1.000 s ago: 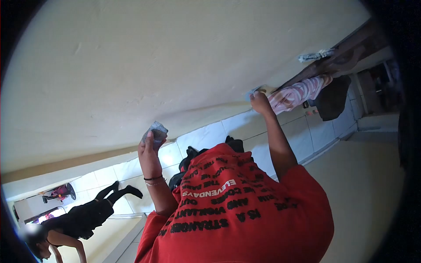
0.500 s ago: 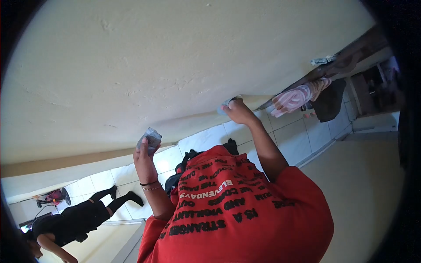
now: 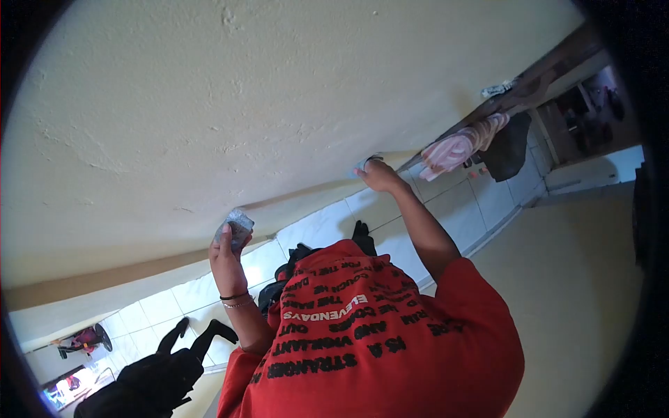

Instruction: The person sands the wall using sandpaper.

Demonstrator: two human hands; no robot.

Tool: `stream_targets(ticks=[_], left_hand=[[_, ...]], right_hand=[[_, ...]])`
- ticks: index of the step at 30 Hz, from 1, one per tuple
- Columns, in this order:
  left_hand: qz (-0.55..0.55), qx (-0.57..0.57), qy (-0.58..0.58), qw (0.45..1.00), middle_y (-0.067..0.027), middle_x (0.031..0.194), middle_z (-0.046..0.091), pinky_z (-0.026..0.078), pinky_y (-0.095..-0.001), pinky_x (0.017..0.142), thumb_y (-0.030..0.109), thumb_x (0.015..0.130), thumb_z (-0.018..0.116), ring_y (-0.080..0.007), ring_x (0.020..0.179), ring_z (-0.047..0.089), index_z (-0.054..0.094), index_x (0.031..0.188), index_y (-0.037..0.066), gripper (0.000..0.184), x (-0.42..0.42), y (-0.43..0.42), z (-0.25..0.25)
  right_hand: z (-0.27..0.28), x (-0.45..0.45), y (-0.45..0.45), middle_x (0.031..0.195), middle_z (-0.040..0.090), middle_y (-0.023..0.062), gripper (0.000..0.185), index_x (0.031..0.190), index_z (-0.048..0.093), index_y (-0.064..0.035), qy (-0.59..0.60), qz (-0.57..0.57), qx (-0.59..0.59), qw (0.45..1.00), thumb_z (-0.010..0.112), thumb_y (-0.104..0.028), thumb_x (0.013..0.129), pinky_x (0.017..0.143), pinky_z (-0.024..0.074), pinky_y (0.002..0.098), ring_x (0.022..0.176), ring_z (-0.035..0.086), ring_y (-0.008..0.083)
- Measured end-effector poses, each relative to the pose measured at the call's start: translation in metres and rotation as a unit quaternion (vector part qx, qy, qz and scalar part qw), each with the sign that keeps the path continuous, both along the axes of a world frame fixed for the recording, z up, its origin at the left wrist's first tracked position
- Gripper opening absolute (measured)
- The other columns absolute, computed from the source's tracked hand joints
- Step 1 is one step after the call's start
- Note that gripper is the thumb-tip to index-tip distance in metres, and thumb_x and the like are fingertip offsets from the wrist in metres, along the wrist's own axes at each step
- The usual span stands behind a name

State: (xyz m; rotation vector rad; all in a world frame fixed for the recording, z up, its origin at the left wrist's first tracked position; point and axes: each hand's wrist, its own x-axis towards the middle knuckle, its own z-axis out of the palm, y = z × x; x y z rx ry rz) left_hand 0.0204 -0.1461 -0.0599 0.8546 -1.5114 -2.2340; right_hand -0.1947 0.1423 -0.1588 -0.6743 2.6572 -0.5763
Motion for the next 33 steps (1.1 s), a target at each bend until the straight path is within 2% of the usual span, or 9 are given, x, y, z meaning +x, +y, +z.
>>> stream_targets(ticks=[2, 5, 11, 14, 20, 22, 25, 28, 33], left_hand=[[-0.015, 0.004, -0.004, 1.000, -0.0110, 0.093, 0.058, 0.048, -0.0325, 0.077, 0.025, 0.086, 0.050, -0.0195, 0.086, 0.057, 0.054, 0.099, -0.004, 0.032, 0.001, 0.002, 0.002], [-0.022, -0.009, 0.000, 1.000, -0.0114, 0.093, 0.058, 0.048, -0.0341, 0.077, 0.025, 0.086, 0.050, -0.0208, 0.087, 0.057, 0.053, 0.099, -0.004, 0.032, -0.004, -0.005, 0.005], [-0.023, -0.002, -0.009, 1.000, -0.0116, 0.094, 0.057, 0.048, -0.0347, 0.078, 0.024, 0.086, 0.050, -0.0209, 0.088, 0.057, 0.052, 0.100, -0.004, 0.031, 0.000, -0.002, 0.005], [-0.020, -0.014, 0.003, 1.000, -0.0118, 0.095, 0.057, 0.049, -0.0346, 0.078, 0.024, 0.086, 0.050, -0.0206, 0.089, 0.057, 0.052, 0.100, -0.004, 0.032, -0.009, -0.005, 0.010], [-0.035, 0.000, -0.016, 0.999, -0.0113, 0.094, 0.058, 0.049, -0.0341, 0.077, 0.024, 0.086, 0.050, -0.0200, 0.089, 0.057, 0.053, 0.100, -0.004, 0.031, -0.001, -0.004, 0.004], [-0.017, -0.005, -0.010, 1.000, -0.0112, 0.094, 0.058, 0.049, -0.0340, 0.077, 0.024, 0.086, 0.050, -0.0199, 0.088, 0.057, 0.053, 0.100, -0.004, 0.031, -0.004, -0.007, 0.005], [-0.006, -0.003, -0.021, 1.000, -0.0110, 0.094, 0.058, 0.049, -0.0339, 0.077, 0.023, 0.086, 0.050, -0.0197, 0.088, 0.057, 0.053, 0.099, -0.003, 0.030, -0.002, -0.007, 0.000], [-0.010, -0.005, -0.028, 1.000, -0.0111, 0.094, 0.058, 0.049, -0.0337, 0.077, 0.023, 0.086, 0.050, -0.0197, 0.088, 0.057, 0.053, 0.100, -0.003, 0.030, 0.000, -0.009, 0.000], [-0.012, -0.026, -0.036, 0.999, -0.0115, 0.094, 0.058, 0.049, -0.0333, 0.076, 0.023, 0.085, 0.051, -0.0198, 0.088, 0.057, 0.053, 0.100, -0.003, 0.030, 0.002, -0.014, -0.001]], right_hand=[[-0.007, 0.003, 0.003, 0.072, 0.055, 0.0267, 0.042, 0.068, 0.054, 0.0078, -0.033, 0.004, 0.019, 0.999, 0.047, -0.031, 0.084, 0.067, 0.0432, 0.0429, 0.074, 0.054, 0.0407], [0.039, 0.017, -0.008, 0.070, 0.055, 0.0271, 0.042, 0.069, 0.054, 0.0082, -0.021, -0.039, 0.003, 0.999, 0.047, -0.030, 0.084, 0.066, 0.0434, 0.0432, 0.073, 0.055, 0.0412], [-0.017, 0.022, -0.011, 0.073, 0.055, 0.0280, 0.042, 0.075, 0.055, 0.0089, -0.050, -0.089, 0.014, 0.995, 0.045, -0.031, 0.085, 0.068, 0.0430, 0.0434, 0.076, 0.055, 0.0408], [-0.001, 0.026, -0.023, 0.078, 0.058, 0.0238, 0.039, 0.078, 0.058, 0.0039, -0.030, -0.084, -0.005, 0.996, 0.047, -0.033, 0.084, 0.069, 0.0445, 0.0444, 0.078, 0.056, 0.0382], [-0.010, 0.026, -0.023, 0.079, 0.058, 0.0245, 0.039, 0.077, 0.058, 0.0050, -0.065, -0.047, 0.019, 0.997, 0.045, -0.032, 0.084, 0.071, 0.0440, 0.0445, 0.079, 0.056, 0.0389], [0.017, 0.028, -0.040, 0.080, 0.058, 0.0249, 0.041, 0.076, 0.057, 0.0055, -0.089, -0.011, 0.011, 0.996, 0.043, -0.032, 0.084, 0.073, 0.0431, 0.0441, 0.080, 0.055, 0.0391], [0.013, 0.033, -0.055, 0.081, 0.057, 0.0254, 0.042, 0.076, 0.058, 0.0060, -0.113, 0.006, -0.037, 0.993, 0.042, -0.032, 0.084, 0.075, 0.0424, 0.0435, 0.081, 0.055, 0.0392], [-0.065, 0.033, -0.064, 0.086, 0.057, 0.0261, 0.041, 0.082, 0.058, 0.0064, -0.097, 0.034, -0.021, 0.995, 0.042, -0.031, 0.084, 0.078, 0.0417, 0.0426, 0.085, 0.055, 0.0385], [-0.038, 0.053, -0.096, 0.097, 0.055, 0.0260, 0.039, 0.093, 0.056, 0.0059, -0.142, 0.043, -0.041, 0.988, 0.042, -0.030, 0.084, 0.084, 0.0388, 0.0410, 0.094, 0.052, 0.0372]])
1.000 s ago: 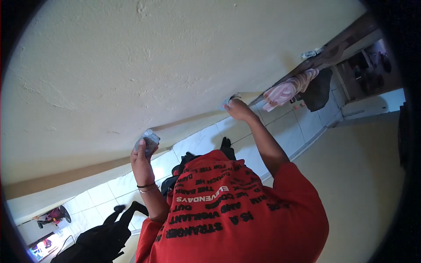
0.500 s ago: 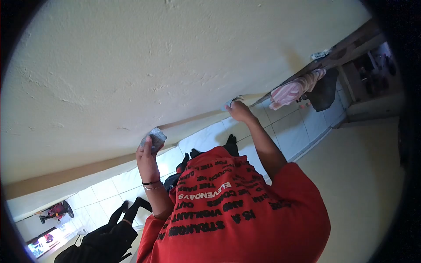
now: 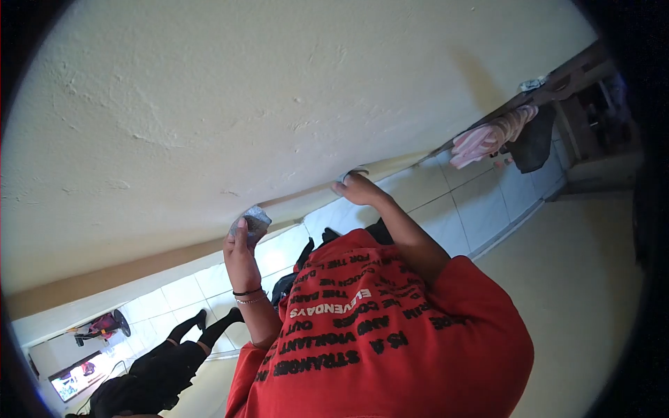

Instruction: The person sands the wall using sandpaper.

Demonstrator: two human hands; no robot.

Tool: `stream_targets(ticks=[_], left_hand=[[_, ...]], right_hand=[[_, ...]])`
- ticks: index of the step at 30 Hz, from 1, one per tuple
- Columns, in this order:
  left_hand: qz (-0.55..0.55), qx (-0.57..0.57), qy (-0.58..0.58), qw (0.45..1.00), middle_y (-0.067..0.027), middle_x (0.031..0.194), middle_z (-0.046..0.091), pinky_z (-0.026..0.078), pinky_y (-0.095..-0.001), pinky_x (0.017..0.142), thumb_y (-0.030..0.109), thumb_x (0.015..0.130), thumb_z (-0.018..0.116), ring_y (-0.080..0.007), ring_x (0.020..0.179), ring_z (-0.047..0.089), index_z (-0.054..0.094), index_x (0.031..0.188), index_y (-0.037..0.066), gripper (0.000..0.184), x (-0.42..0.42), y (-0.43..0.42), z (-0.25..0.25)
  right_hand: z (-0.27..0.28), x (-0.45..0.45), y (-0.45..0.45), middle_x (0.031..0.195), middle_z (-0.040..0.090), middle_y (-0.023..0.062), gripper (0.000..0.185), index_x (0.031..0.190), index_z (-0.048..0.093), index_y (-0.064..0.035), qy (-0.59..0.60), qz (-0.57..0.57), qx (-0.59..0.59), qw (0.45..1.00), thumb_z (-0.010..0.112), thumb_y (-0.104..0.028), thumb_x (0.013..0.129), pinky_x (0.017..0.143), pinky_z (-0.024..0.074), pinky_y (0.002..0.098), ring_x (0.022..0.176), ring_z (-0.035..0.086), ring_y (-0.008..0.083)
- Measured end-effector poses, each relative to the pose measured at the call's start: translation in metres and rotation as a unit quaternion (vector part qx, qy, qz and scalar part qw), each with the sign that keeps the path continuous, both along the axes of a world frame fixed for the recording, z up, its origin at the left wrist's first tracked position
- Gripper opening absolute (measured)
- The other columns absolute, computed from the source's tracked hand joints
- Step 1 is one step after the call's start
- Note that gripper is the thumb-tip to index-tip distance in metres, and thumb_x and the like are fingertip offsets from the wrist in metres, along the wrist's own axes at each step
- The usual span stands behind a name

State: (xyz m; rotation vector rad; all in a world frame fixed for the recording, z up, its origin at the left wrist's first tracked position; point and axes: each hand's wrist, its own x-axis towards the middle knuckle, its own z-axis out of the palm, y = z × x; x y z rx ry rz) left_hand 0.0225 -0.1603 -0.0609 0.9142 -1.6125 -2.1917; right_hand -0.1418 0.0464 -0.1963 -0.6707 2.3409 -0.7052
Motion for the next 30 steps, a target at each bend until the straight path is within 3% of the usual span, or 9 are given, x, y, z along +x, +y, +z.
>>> stream_targets(ticks=[2, 8, 14, 16, 17, 22, 25, 27, 30], left_hand=[[0.015, 0.006, -0.002, 1.000, -0.0116, 0.095, 0.058, 0.048, -0.0332, 0.075, 0.023, 0.085, 0.050, -0.0198, 0.088, 0.057, 0.053, 0.101, -0.003, 0.030, 0.000, 0.001, -0.009], [0.030, 0.000, -0.007, 1.000, -0.0105, 0.095, 0.058, 0.047, -0.0301, 0.078, 0.022, 0.086, 0.050, -0.0178, 0.088, 0.056, 0.054, 0.100, -0.004, 0.030, 0.002, 0.006, -0.010], [0.067, -0.012, -0.031, 0.997, -0.0108, 0.093, 0.058, 0.047, -0.0305, 0.077, 0.022, 0.086, 0.050, -0.0177, 0.087, 0.057, 0.054, 0.099, -0.004, 0.030, 0.009, 0.005, -0.014], [0.063, -0.015, -0.031, 0.997, -0.0107, 0.093, 0.058, 0.047, -0.0303, 0.077, 0.022, 0.086, 0.050, -0.0177, 0.086, 0.057, 0.054, 0.099, -0.004, 0.030, 0.007, 0.004, -0.016], [0.061, -0.016, -0.031, 0.997, -0.0106, 0.093, 0.058, 0.047, -0.0302, 0.077, 0.022, 0.086, 0.050, -0.0177, 0.086, 0.057, 0.054, 0.098, -0.004, 0.030, 0.009, 0.005, -0.016], [0.034, -0.019, -0.011, 0.999, -0.0101, 0.096, 0.057, 0.048, -0.0330, 0.077, 0.025, 0.086, 0.049, -0.0187, 0.090, 0.056, 0.053, 0.101, -0.001, 0.031, 0.013, -0.002, -0.023], [0.035, -0.008, -0.016, 0.999, -0.0102, 0.095, 0.057, 0.047, -0.0339, 0.078, 0.025, 0.087, 0.048, -0.0188, 0.090, 0.056, 0.053, 0.101, -0.001, 0.031, 0.010, -0.001, -0.024], [0.044, -0.001, -0.007, 0.999, -0.0099, 0.094, 0.058, 0.048, -0.0317, 0.076, 0.023, 0.087, 0.048, -0.0178, 0.087, 0.056, 0.054, 0.100, -0.003, 0.030, 0.010, 0.001, -0.025], [0.048, 0.008, 0.000, 0.999, -0.0095, 0.091, 0.059, 0.049, -0.0282, 0.070, 0.023, 0.087, 0.048, -0.0161, 0.081, 0.057, 0.055, 0.100, -0.003, 0.030, 0.009, -0.001, -0.030]], right_hand=[[0.009, 0.006, -0.005, 0.098, 0.054, 0.0265, 0.039, 0.094, 0.055, 0.0072, -0.046, -0.015, -0.069, 0.996, 0.042, -0.028, 0.084, 0.086, 0.0379, 0.0407, 0.096, 0.051, 0.0374], [-0.082, 0.015, -0.025, 0.094, 0.054, 0.0292, 0.037, 0.090, 0.054, 0.0104, -0.043, 0.011, -0.050, 0.998, 0.041, -0.024, 0.083, 0.082, 0.0407, 0.0426, 0.091, 0.053, 0.0383], [-0.012, 0.022, -0.044, 0.092, 0.056, 0.0259, 0.037, 0.094, 0.055, 0.0031, -0.065, 0.051, -0.170, 0.982, 0.044, -0.030, 0.081, 0.085, 0.0359, 0.0391, 0.091, 0.052, 0.0380], [-0.002, 0.026, -0.048, 0.097, 0.055, 0.0257, 0.039, 0.096, 0.054, 0.0044, 0.046, 0.022, -0.261, 0.964, 0.044, -0.031, 0.082, 0.087, 0.0349, 0.0379, 0.095, 0.051, 0.0371], [-0.001, 0.021, -0.046, 0.104, 0.052, 0.0247, 0.043, 0.103, 0.051, 0.0045, -0.035, 0.060, -0.216, 0.974, 0.045, -0.032, 0.082, 0.091, 0.0329, 0.0365, 0.101, 0.048, 0.0343], [0.018, 0.012, -0.023, 0.108, 0.053, 0.0212, 0.045, 0.111, 0.048, 0.0040, -0.116, -0.004, -0.269, 0.956, 0.051, -0.031, 0.082, 0.093, 0.0317, 0.0326, 0.104, 0.049, 0.0282], [0.037, 0.002, 0.002, 0.108, 0.055, 0.0144, 0.043, 0.112, 0.049, 0.0027, -0.191, -0.037, -0.263, 0.945, 0.050, -0.030, 0.083, 0.090, 0.0333, 0.0288, 0.100, 0.049, 0.0207], [0.065, -0.005, 0.014, 0.103, 0.057, 0.0136, 0.042, 0.108, 0.051, 0.0041, -0.217, -0.071, -0.162, 0.960, 0.051, -0.030, 0.083, 0.088, 0.0351, 0.0279, 0.097, 0.050, 0.0179], [0.021, -0.005, 0.020, 0.103, 0.056, 0.0198, 0.043, 0.109, 0.051, 0.0019, -0.142, -0.100, -0.223, 0.959, 0.051, -0.032, 0.082, 0.086, 0.0376, 0.0313, 0.098, 0.053, 0.0263]])
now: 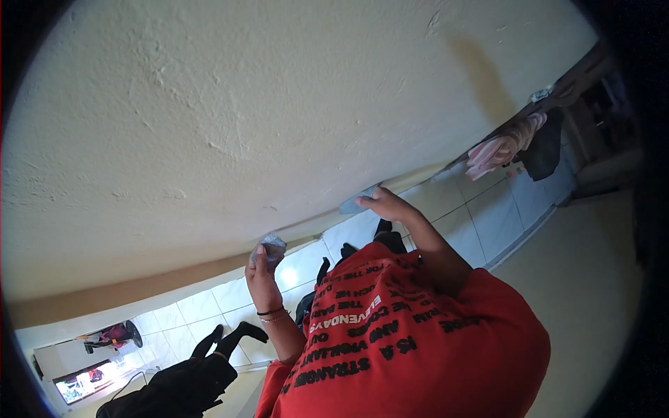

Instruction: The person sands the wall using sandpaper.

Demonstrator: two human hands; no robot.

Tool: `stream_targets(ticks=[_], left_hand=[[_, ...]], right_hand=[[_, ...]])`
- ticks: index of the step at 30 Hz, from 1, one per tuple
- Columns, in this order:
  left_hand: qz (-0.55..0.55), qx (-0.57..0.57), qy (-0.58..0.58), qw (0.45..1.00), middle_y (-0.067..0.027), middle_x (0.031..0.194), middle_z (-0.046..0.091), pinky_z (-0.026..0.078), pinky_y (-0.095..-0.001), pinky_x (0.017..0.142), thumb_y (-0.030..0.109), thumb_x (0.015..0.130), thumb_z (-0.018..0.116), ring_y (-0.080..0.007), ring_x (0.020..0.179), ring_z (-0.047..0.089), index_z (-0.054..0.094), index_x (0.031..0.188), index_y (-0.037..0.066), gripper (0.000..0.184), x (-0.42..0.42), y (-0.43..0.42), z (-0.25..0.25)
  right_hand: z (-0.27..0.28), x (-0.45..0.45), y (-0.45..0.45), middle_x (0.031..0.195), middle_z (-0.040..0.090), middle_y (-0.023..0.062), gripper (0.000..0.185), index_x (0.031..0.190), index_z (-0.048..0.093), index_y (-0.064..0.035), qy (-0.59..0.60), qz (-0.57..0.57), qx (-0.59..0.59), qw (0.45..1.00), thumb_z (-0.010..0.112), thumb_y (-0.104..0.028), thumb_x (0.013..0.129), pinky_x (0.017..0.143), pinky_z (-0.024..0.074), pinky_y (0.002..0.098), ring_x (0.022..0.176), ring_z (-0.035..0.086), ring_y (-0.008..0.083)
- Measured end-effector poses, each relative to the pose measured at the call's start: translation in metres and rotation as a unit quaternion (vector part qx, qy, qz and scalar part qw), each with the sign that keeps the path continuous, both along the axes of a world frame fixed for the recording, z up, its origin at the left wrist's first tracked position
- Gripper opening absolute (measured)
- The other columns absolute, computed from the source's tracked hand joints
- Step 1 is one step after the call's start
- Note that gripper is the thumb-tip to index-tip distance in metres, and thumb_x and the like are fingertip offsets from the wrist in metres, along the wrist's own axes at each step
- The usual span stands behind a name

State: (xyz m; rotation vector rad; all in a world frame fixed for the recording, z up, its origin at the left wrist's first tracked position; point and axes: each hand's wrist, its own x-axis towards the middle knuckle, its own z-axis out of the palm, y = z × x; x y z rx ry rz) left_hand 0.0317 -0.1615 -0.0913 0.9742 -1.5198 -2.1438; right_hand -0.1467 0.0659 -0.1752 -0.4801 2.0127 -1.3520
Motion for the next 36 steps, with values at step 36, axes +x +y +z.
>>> stream_targets(ticks=[36], left_hand=[[-0.138, -0.091, -0.062, 0.984, -0.0059, 0.075, 0.061, 0.045, -0.0233, 0.065, 0.027, 0.085, 0.052, -0.0102, 0.069, 0.055, 0.059, 0.085, -0.002, 0.030, -0.080, 0.180, 0.029]], right_hand=[[0.056, -0.044, 0.124, 0.089, 0.056, 0.0102, 0.049, 0.102, 0.049, 0.0054, -0.194, -0.021, -0.141, 0.971, 0.053, -0.040, 0.081, 0.075, 0.0405, 0.0271, 0.079, 0.053, 0.0144]])
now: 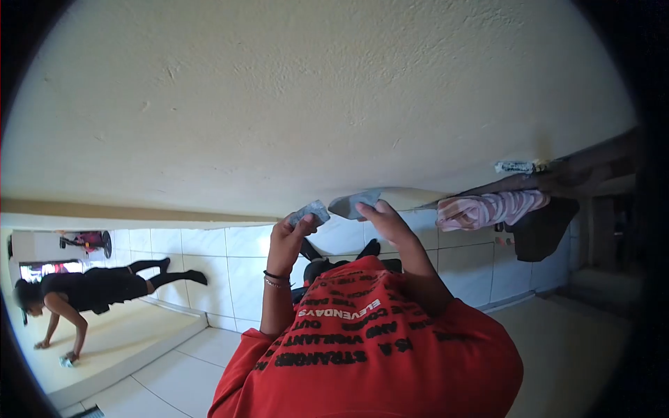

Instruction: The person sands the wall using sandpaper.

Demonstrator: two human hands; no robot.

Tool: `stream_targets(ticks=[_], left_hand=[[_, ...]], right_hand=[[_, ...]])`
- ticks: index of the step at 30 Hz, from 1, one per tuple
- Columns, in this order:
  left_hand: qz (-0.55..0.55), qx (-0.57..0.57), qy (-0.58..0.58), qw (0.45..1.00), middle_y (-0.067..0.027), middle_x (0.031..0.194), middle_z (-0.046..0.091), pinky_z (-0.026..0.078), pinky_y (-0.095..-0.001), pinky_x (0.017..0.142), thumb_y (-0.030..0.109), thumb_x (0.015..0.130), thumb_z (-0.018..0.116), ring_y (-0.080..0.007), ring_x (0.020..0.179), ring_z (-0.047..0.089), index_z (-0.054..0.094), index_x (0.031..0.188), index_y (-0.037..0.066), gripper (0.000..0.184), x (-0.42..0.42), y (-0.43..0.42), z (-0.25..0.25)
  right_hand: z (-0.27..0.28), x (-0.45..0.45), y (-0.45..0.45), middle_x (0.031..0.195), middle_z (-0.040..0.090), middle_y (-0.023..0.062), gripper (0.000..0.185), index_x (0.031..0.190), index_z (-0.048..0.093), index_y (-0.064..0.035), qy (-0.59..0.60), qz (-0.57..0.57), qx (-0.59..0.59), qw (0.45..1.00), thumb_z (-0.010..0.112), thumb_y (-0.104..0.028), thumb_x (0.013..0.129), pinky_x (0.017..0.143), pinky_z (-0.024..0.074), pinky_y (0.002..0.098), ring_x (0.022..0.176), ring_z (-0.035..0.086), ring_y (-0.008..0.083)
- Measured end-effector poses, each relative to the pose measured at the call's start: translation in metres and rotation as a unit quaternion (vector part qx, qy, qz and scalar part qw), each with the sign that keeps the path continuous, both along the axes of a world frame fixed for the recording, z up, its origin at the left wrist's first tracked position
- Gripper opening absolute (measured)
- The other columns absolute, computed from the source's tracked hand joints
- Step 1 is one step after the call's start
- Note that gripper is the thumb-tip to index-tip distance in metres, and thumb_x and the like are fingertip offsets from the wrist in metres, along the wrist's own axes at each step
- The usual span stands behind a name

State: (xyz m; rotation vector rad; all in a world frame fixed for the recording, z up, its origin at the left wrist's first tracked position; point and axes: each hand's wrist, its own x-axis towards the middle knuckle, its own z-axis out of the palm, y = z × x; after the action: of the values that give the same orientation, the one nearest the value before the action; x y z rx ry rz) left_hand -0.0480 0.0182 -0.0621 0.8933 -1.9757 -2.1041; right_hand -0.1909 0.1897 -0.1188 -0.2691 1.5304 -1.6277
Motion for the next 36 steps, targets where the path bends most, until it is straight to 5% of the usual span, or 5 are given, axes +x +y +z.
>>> stream_targets(ticks=[2, 6, 15, 25, 36], left_hand=[[0.062, 0.028, 0.034, 0.997, -0.0070, 0.081, 0.062, 0.046, -0.0247, 0.068, 0.025, 0.085, 0.052, -0.0115, 0.074, 0.057, 0.059, 0.091, -0.003, 0.029, 0.004, 0.009, 0.008], [0.152, -0.023, -0.029, 0.988, -0.0072, 0.082, 0.062, 0.046, -0.0232, 0.065, 0.027, 0.085, 0.051, -0.0113, 0.071, 0.057, 0.060, 0.093, 0.000, 0.029, 0.043, -0.012, -0.002], [0.170, -0.047, -0.021, 0.984, -0.0069, 0.080, 0.063, 0.044, -0.0236, 0.065, 0.028, 0.085, 0.051, -0.0116, 0.070, 0.057, 0.061, 0.091, 0.000, 0.030, 0.045, -0.043, 0.006], [0.230, -0.036, -0.012, 0.972, -0.0077, 0.084, 0.062, 0.046, -0.0243, 0.068, 0.027, 0.086, 0.050, -0.0124, 0.073, 0.057, 0.058, 0.099, 0.001, 0.031, 0.096, -0.098, -0.004], [0.203, -0.027, 0.006, 0.979, -0.0073, 0.083, 0.061, 0.047, -0.0244, 0.069, 0.027, 0.086, 0.050, -0.0121, 0.072, 0.057, 0.058, 0.096, -0.001, 0.030, 0.124, -0.171, 0.000]], right_hand=[[0.015, -0.020, 0.004, 0.089, 0.056, 0.0078, 0.046, 0.100, 0.051, 0.0051, 0.059, 0.080, 0.087, 0.991, 0.053, -0.038, 0.082, 0.075, 0.0392, 0.0254, 0.081, 0.050, 0.0117], [0.083, -0.036, 0.017, 0.088, 0.055, 0.0021, 0.037, 0.097, 0.055, 0.0022, 0.095, -0.063, -0.077, 0.990, 0.055, -0.032, 0.083, 0.077, 0.0364, 0.0232, 0.081, 0.047, 0.0089], [0.083, -0.025, 0.014, 0.094, 0.056, 0.0026, 0.036, 0.101, 0.054, 0.0013, 0.110, -0.076, -0.014, 0.991, 0.053, -0.030, 0.084, 0.085, 0.0350, 0.0256, 0.089, 0.048, 0.0111], [0.011, 0.004, -0.069, 0.086, 0.058, 0.0253, 0.047, 0.095, 0.053, 0.0099, 0.269, 0.076, 0.122, 0.952, 0.046, -0.036, 0.085, 0.079, 0.0404, 0.0339, 0.084, 0.056, 0.0350], [-0.102, 0.066, -0.170, 0.117, 0.043, 0.0275, 0.045, 0.109, 0.046, 0.0059, 0.275, 0.022, 0.257, 0.926, 0.048, -0.031, 0.083, 0.095, 0.0284, 0.0362, 0.115, 0.036, 0.0343]])
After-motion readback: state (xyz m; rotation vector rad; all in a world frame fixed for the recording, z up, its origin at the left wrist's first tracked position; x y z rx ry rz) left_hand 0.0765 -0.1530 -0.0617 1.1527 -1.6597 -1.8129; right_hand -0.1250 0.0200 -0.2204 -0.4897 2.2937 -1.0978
